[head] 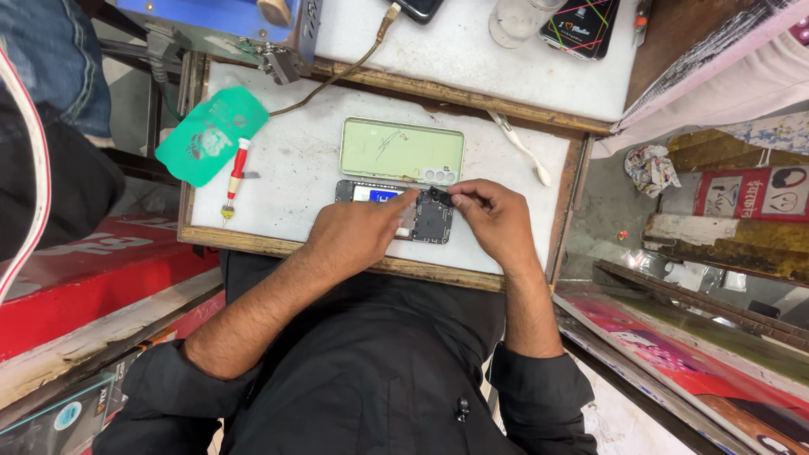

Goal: The person disassembles a smartphone, removes the battery and camera module, and uses a red-handled screwdriver to loosen screws on the motherboard. The person then reassembles the phone by placing the battery and back cover back into position.

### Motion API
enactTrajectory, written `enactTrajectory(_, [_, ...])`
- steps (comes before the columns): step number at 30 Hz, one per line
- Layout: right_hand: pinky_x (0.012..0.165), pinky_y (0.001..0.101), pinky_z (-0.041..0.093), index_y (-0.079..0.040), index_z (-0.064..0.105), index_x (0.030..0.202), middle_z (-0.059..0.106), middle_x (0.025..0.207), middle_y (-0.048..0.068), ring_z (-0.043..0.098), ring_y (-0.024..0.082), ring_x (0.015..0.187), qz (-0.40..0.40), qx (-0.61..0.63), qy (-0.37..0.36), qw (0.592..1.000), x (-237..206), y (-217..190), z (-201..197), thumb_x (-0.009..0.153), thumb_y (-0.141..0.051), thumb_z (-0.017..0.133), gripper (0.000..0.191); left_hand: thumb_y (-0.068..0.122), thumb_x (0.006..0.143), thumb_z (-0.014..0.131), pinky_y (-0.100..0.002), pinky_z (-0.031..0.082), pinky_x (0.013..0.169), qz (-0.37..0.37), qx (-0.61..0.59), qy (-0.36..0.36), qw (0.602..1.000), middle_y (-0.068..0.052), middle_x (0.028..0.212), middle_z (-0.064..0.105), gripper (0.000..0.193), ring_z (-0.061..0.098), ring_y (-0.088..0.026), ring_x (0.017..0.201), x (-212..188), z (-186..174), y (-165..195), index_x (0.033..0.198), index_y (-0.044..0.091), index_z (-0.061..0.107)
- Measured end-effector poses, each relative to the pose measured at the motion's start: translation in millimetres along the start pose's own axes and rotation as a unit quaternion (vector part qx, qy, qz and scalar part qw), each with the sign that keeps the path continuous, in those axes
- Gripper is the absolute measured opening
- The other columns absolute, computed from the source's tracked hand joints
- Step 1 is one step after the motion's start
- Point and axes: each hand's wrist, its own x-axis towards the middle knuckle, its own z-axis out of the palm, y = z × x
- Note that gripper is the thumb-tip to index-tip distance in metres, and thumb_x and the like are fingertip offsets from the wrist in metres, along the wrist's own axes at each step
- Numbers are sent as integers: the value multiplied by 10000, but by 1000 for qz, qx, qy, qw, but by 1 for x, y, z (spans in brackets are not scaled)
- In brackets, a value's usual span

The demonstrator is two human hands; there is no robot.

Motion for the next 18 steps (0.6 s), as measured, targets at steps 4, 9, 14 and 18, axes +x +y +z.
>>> enactTrajectory(4, [686,213,530,-42,784,1079,768,878,25,645,54,760,-7,2,3,1000,-3,5,0,936,-83,749,153,208,941,715,-398,576,607,22,-13,107,994,-71,903,694,367,705,-269,732,1,-1,0,1303,146,697])
enactTrajectory(9, [700,214,532,-39,782,1089,769,888,31,642,60,770,-4,13,0,1000,-3,8,1,947,-77,740,153,185,879,782,-362,575,688,100,-8,156,983,-28,974,653,313,691,-224,865,17,-2,3,1182,132,727])
enactTrajectory(14, [746,221,561,-34,771,1093,781,927,43,691,72,833,-16,42,-19,999,-3,11,-1,957,-78,727,150,186,867,794,-357,566,656,149,34,137,979,-26,939,627,260,680,-201,841,28,9,5,1116,129,742])
enactTrajectory(18, [749,227,561,-36,771,1101,784,928,55,693,83,838,-4,36,-28,999,-3,14,-3,961,-85,727,154,203,894,794,-354,571,677,158,36,129,978,-28,949,621,269,676,-194,855,28,22,0,1140,112,731])
